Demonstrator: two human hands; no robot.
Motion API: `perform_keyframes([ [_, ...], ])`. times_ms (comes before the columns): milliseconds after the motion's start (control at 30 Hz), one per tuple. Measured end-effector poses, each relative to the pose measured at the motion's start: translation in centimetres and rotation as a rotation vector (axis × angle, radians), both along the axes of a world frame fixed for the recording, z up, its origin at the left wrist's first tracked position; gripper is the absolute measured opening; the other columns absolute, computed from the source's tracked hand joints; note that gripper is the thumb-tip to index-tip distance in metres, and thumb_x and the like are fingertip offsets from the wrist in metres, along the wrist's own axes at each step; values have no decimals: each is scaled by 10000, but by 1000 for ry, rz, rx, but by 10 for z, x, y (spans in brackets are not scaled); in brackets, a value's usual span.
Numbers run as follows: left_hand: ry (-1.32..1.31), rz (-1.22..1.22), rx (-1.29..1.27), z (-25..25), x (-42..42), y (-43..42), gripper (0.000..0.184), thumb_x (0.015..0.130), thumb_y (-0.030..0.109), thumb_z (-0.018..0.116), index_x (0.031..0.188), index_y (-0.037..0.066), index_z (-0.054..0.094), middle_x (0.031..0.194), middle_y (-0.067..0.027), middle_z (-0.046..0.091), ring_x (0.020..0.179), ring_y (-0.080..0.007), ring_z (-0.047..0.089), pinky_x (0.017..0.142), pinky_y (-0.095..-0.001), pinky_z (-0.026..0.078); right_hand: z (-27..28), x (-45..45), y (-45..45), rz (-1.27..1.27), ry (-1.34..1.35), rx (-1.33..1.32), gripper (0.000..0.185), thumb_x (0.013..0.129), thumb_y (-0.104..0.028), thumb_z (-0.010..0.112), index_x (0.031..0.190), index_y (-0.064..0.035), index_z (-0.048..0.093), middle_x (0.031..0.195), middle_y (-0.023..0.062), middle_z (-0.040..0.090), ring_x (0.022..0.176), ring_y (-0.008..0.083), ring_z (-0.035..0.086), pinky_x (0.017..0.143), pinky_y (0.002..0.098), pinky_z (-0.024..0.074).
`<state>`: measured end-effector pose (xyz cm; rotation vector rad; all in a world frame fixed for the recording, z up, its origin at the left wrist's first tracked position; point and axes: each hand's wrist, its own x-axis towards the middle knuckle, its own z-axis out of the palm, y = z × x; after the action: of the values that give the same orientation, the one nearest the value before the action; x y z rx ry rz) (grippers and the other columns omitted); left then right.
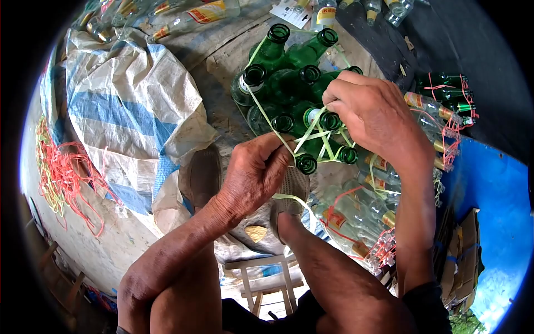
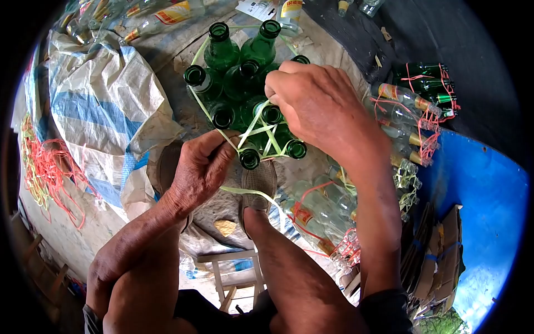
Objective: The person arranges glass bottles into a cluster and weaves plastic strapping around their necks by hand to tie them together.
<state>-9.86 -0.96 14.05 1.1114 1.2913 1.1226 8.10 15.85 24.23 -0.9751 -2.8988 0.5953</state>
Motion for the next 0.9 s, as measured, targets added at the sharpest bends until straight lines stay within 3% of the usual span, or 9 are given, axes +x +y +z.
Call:
perform_keyframes([
  [333, 8, 38, -56, 13, -16, 1, 130, 1049, 72, 690, 1033, -43, 749, 745, 28, 610, 713, -32, 515, 613, -243, 438, 1, 7, -4, -67, -15, -114, 146, 939, -63, 627, 1011, -30, 750, 1011, 183, 726, 934, 425, 705, 838, 526, 548],
  [433, 53, 20, -59, 16, -22, 1, 123, 1041, 65, 693, 1018, -44, 748, 734, 17, 611, 716, -35, 520, 624, -246, 449, 6, 8, -29, -205, 166, -115, 176, 938, -22, 631, 1072, -5, 743, 1048, 183, 718, 947, 406, 709, 851, 508, 553],
  [467, 53, 23, -59, 17, -22, 1, 121, 1038, 64, 695, 1017, -44, 747, 733, 15, 612, 715, -35, 520, 621, -247, 449, 4, 11, -36, -142, 180, -9, 233, 924, -29, 698, 1153, -8, 729, 1126, 132, 707, 1018, 354, 695, 878, 471, 536],
  [600, 66, 38, -93, 21, -25, 2, 119, 1031, 65, 706, 1013, -46, 744, 734, 12, 621, 710, -35, 525, 609, -252, 449, -9, 1, -74, -218, 181, 150, 409, 861, -132, 824, 1252, -82, 714, 1175, 46, 674, 1085, 283, 641, 933, 438, 465],
  [900, 174, 21, -10, 20, -33, 2, 95, 1004, 38, 691, 1020, -44, 736, 710, -22, 613, 674, -48, 535, 597, -265, 464, -34, 6, -73, -230, 232, 256, 396, 848, -103, 819, 1232, -111, 722, 1132, 21, 675, 1034, 262, 628, 897, 437, 436],
])
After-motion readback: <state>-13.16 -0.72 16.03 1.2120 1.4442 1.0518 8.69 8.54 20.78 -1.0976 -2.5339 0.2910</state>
